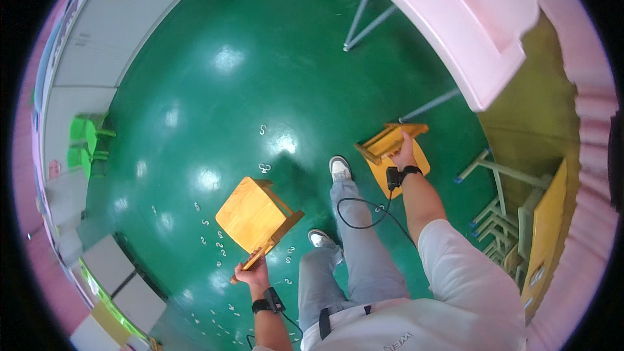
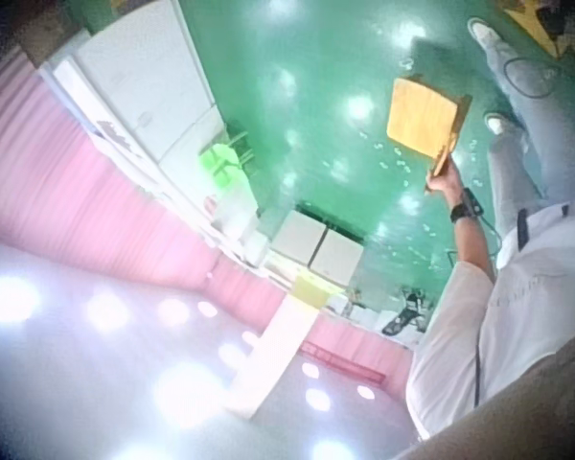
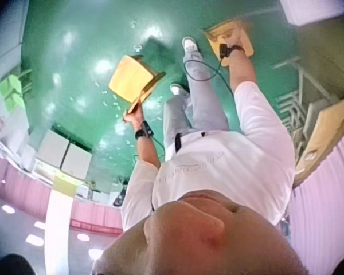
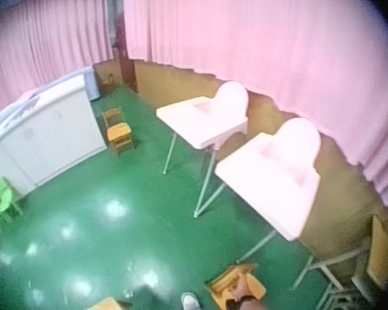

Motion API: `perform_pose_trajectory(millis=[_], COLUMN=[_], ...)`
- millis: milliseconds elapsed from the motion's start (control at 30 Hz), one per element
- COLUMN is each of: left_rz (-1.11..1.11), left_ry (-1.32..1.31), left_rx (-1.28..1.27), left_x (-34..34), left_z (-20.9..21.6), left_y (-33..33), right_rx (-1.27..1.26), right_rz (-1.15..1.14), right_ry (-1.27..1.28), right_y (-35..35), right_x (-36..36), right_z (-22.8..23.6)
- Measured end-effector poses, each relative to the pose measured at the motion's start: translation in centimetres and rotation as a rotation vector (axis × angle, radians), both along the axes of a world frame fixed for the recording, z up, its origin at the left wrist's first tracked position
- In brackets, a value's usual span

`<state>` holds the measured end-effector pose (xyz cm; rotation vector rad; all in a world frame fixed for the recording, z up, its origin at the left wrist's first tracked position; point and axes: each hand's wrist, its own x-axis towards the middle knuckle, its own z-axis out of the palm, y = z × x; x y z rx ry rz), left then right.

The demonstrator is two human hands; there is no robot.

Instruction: The person moves small green chairs and tripod stands, then positions two orange chairs against a counter before picking up a pink plastic seat and inserting metal poles into the sockets on its underside.

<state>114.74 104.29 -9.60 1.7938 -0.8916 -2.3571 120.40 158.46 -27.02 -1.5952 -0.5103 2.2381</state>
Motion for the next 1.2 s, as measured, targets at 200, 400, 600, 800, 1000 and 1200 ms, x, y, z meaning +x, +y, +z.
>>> perform_pose_trajectory(millis=[200,400,600,800,1000,1200], left_rz=[0.143,0.206,0.272,0.544,0.723,0.735], left_ry=[-0.062,-0.069,0.037,0.21,0.317,0.35], left_rx=[-0.012,0.005,-0.018,0.018,0.087,0.075], left_x=[-3.2,-4.7,-5.1,-7.5,-12.1,-21.1], left_z=[-1.8,2.4,9.2,14.4,15.7,12.3], left_y=[2.5,1.4,-2.6,-10.1,-22.2,-34.9], right_rx=[-0.095,-0.068,-0.067,-0.057,0.04,0.06], right_rz=[-0.198,-0.127,-0.012,0.143,0.344,0.316], right_ry=[-0.124,-0.07,0.053,0.14,0.302,0.333], right_y=[3.6,0.3,-1.9,-7.7,-14.3,-22.8], right_x=[1.2,0.9,-7.6,-21.9,-34.3,-47.7], right_z=[-4.0,3.7,12.3,20.1,25.8,30.0])
